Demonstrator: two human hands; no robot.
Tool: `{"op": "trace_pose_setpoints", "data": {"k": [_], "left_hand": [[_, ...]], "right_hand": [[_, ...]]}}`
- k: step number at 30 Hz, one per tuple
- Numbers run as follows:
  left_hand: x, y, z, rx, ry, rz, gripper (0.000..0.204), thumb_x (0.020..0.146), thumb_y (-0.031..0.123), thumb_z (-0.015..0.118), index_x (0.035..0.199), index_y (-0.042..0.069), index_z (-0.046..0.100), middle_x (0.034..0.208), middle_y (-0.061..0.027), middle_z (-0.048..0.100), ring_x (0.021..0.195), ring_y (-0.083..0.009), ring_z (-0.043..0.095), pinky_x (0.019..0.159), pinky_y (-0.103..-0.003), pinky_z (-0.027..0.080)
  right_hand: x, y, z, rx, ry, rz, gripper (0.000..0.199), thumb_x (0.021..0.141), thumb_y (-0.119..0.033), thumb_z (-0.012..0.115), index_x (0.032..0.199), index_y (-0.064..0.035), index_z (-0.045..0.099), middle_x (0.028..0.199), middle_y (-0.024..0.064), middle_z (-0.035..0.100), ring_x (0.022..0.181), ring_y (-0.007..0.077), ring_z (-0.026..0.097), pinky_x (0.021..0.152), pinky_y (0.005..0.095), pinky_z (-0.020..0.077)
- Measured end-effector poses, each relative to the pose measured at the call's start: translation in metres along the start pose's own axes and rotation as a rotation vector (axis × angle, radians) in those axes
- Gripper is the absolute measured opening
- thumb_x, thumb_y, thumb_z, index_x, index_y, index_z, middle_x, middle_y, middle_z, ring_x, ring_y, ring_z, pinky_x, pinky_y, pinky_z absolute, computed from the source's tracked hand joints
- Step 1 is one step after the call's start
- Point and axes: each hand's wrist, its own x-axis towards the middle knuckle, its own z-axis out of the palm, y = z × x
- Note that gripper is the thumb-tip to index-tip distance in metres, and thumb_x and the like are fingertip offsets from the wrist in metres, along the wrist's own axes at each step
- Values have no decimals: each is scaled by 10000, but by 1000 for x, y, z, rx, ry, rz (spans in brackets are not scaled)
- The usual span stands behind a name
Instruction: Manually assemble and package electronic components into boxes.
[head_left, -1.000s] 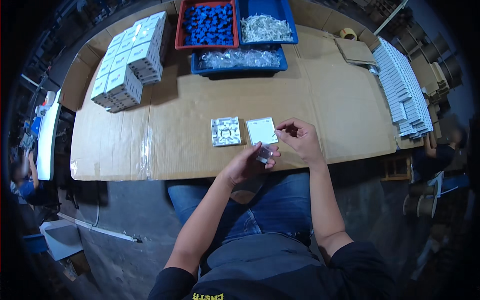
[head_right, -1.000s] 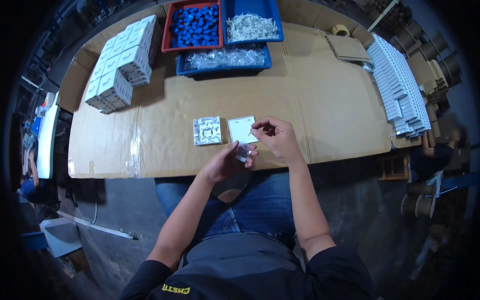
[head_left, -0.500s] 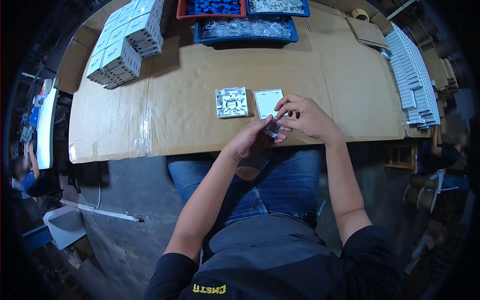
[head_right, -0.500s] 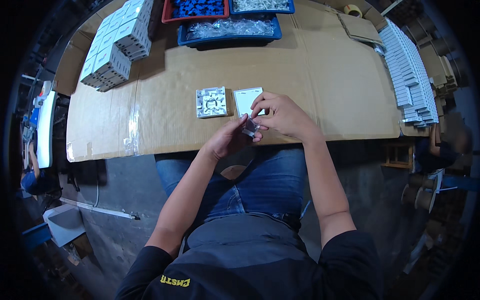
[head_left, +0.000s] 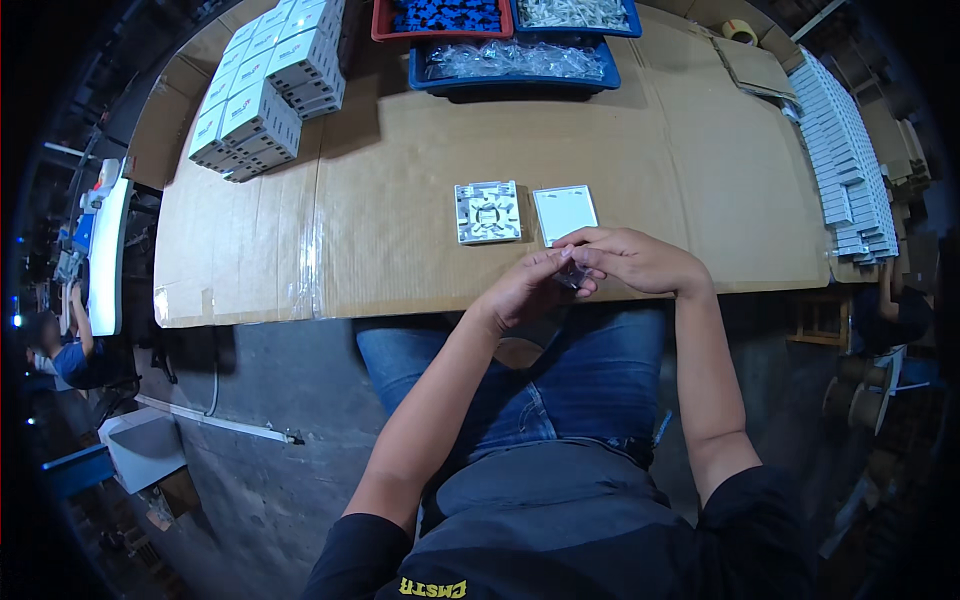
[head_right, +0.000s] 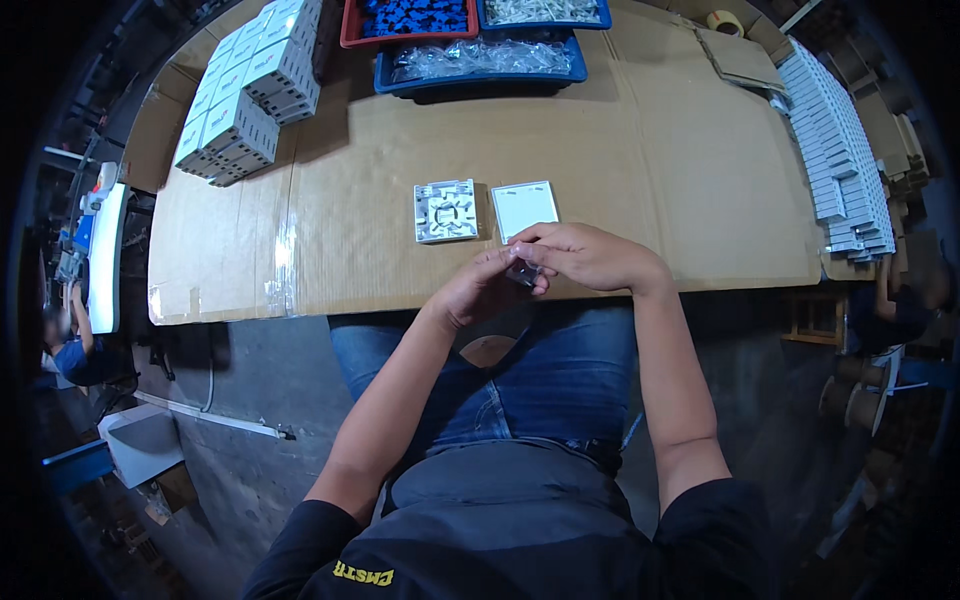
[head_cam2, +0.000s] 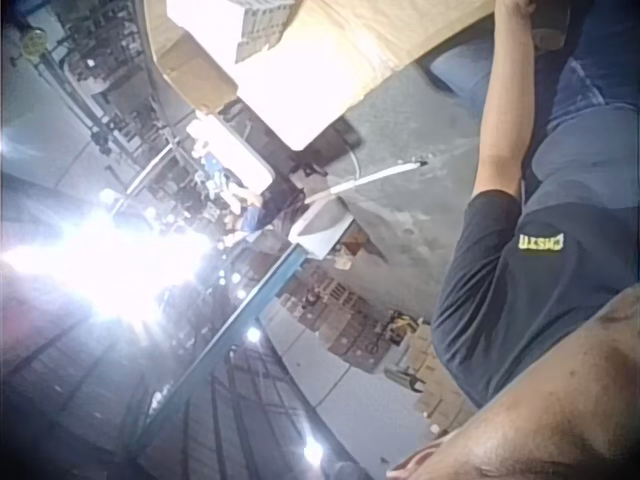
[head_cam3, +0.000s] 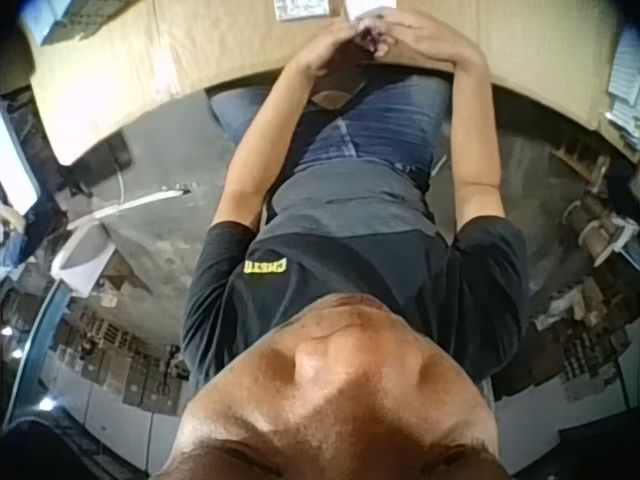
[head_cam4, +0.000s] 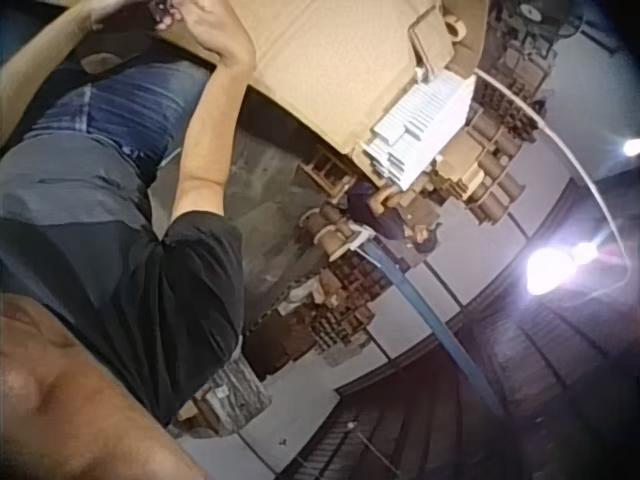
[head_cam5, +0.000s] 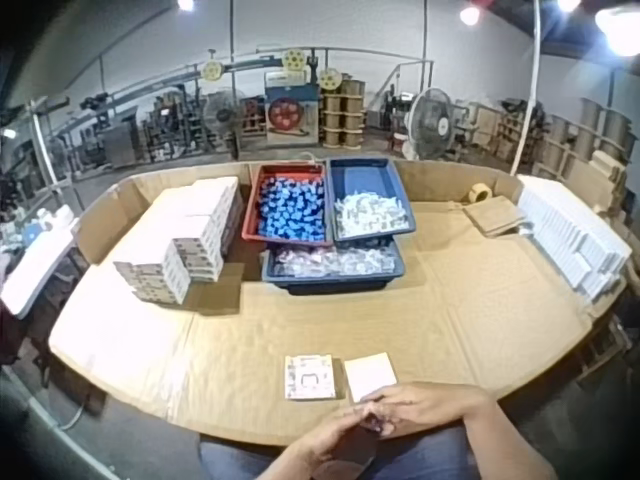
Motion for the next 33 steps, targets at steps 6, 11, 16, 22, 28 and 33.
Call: {"op": "trace_pose_setpoints", "data": {"k": [6, 11, 16, 22, 28, 33], "left_hand": [[-3, 6, 9, -77, 27, -37, 425, 1067, 416, 577, 1237, 30, 631, 1122, -94, 681, 1026, -230, 664, 912, -386, 533], [-2, -3, -6, -56, 37, -48, 440, 1045, 437, 615, 1249, 48, 621, 1113, -88, 675, 1035, -239, 685, 934, -388, 535], [-1, 4, 2, -108, 21, -47, 418, 1052, 418, 608, 1243, 47, 621, 1103, -94, 696, 1035, -244, 693, 947, -392, 535], [1, -1, -1, -126, -64, -10, 408, 1073, 408, 567, 1283, 60, 600, 1150, -125, 693, 1017, -259, 682, 944, -399, 525], [-2, 2, 5, -119, 41, -44, 433, 1078, 413, 550, 1338, 69, 577, 1200, -138, 686, 1039, -263, 667, 947, -403, 522], [-2, 5, 5, -79, -6, -9, 459, 1082, 424, 534, 1337, 44, 575, 1207, -152, 693, 1057, -266, 680, 947, -414, 533]], "right_hand": [[-10, -6, -3, -126, 46, -79, 397, 1122, -275, 509, 1306, 45, 658, 1265, 71, 675, 1150, 167, 637, 1016, 323, 495], [0, -2, 4, -184, 18, -47, 408, 1114, -303, 522, 1319, 31, 637, 1049, 65, 699, 946, 124, 652, 905, 292, 520], [1, -1, 2, -160, 83, -146, 396, 1114, -323, 520, 1251, 24, 652, 891, 41, 693, 778, 100, 643, 778, 273, 539], [6, 8, 0, -50, 7, -46, 378, 1121, -303, 507, 1264, 19, 643, 895, 21, 666, 759, 102, 623, 773, 284, 535], [5, 12, -4, -92, 33, -54, 488, 1120, -369, 496, 1435, -6, 584, 1039, 37, 699, 979, 114, 629, 895, 287, 524], [7, 7, -5, -38, -25, 5, 491, 1118, -372, 499, 1426, -3, 594, 1068, 56, 705, 997, 129, 646, 918, 306, 529]]}}
